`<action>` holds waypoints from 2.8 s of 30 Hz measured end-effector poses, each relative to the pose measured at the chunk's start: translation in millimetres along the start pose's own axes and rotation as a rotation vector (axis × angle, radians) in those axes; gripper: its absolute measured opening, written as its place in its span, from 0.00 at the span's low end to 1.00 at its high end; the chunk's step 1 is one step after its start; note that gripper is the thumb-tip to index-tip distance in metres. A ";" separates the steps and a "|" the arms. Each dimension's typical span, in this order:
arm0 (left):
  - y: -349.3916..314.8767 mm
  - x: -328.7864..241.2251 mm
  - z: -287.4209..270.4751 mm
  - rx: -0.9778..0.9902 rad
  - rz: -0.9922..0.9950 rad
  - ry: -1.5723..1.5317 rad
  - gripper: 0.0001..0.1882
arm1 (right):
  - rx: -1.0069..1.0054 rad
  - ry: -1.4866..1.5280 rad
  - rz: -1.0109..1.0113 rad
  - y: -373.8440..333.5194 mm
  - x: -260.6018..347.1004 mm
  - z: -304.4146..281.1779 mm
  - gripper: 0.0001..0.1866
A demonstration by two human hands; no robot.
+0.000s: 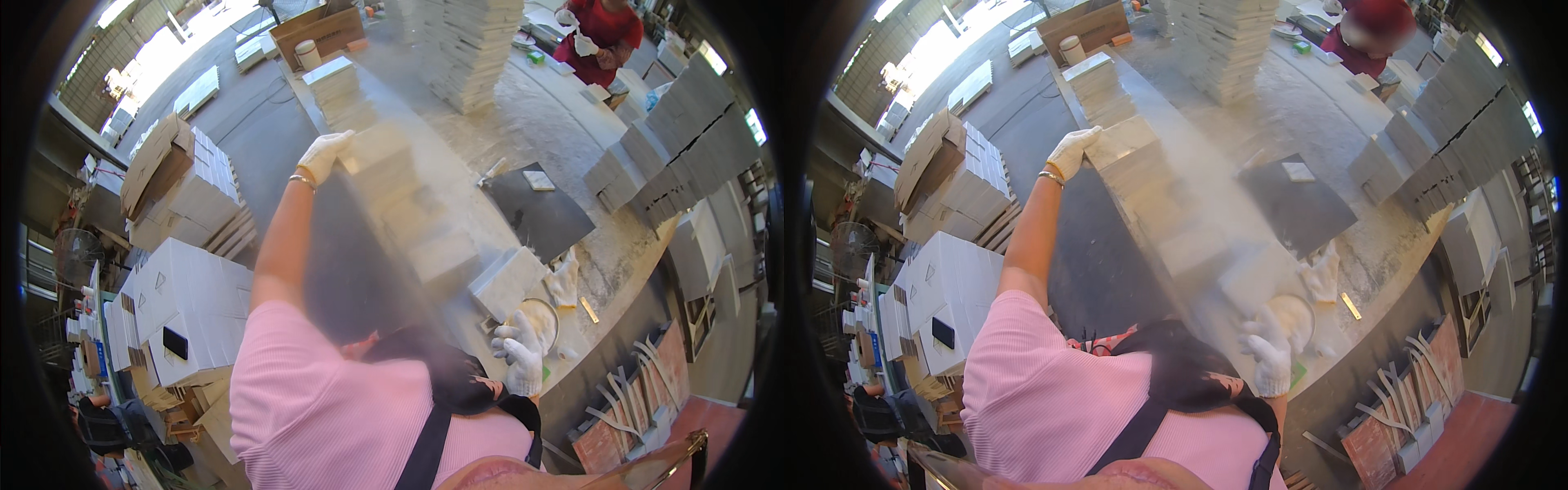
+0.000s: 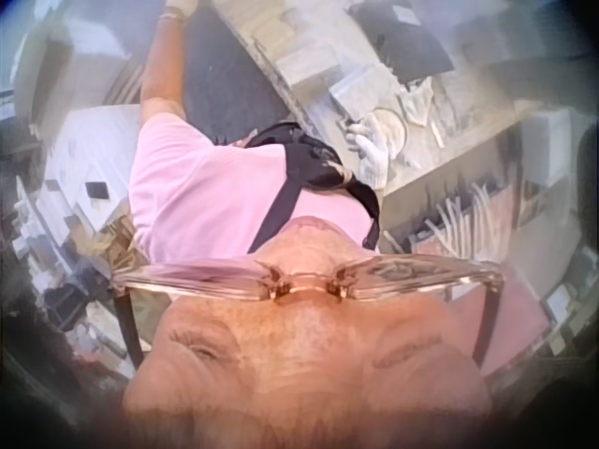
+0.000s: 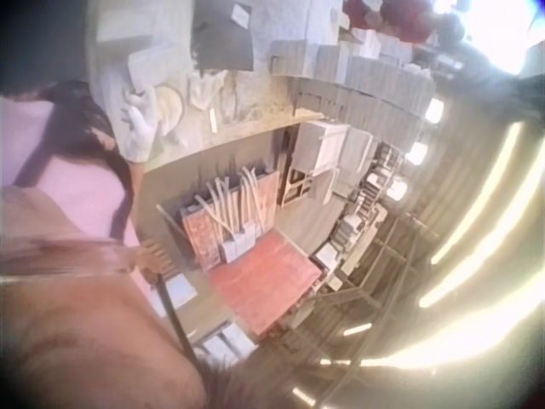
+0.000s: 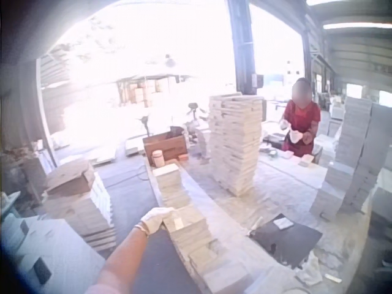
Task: The person sands the edges of small rectangular tiles using a green sanding block, then applies a white paste from a metal container with a small spatula to the edges. The person repeats this sequence on multiple tiles at a workbench.
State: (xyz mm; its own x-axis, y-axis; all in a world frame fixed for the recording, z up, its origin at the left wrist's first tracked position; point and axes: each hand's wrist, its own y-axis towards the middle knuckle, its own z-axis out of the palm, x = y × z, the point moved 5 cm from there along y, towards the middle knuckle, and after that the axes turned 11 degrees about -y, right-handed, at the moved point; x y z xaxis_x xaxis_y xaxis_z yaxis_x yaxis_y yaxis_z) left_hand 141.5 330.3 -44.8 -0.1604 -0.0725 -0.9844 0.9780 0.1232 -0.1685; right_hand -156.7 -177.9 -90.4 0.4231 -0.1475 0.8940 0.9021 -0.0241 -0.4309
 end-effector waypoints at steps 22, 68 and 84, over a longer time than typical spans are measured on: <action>24.5 5.6 60.0 0.173 0.376 1.147 0.51 | -0.293 0.049 -0.062 13.3 13.2 2.0 0.36; -154.7 102.9 295.5 0.826 -0.374 0.062 0.28 | -0.215 -0.144 0.012 16.8 -13.5 24.6 0.30; -48.7 -1.6 113.5 0.400 -0.094 0.023 0.26 | -0.261 -0.094 -0.005 28.2 -8.5 13.8 0.32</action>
State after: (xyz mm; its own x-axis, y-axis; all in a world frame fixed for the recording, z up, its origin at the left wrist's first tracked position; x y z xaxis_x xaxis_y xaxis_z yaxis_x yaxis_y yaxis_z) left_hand 109.3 212.1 -29.3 -0.2500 -0.0420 -0.9673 0.9329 -0.2779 -0.2290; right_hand -133.6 -163.7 -108.4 0.4354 -0.0550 0.8986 0.8571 -0.2800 -0.4324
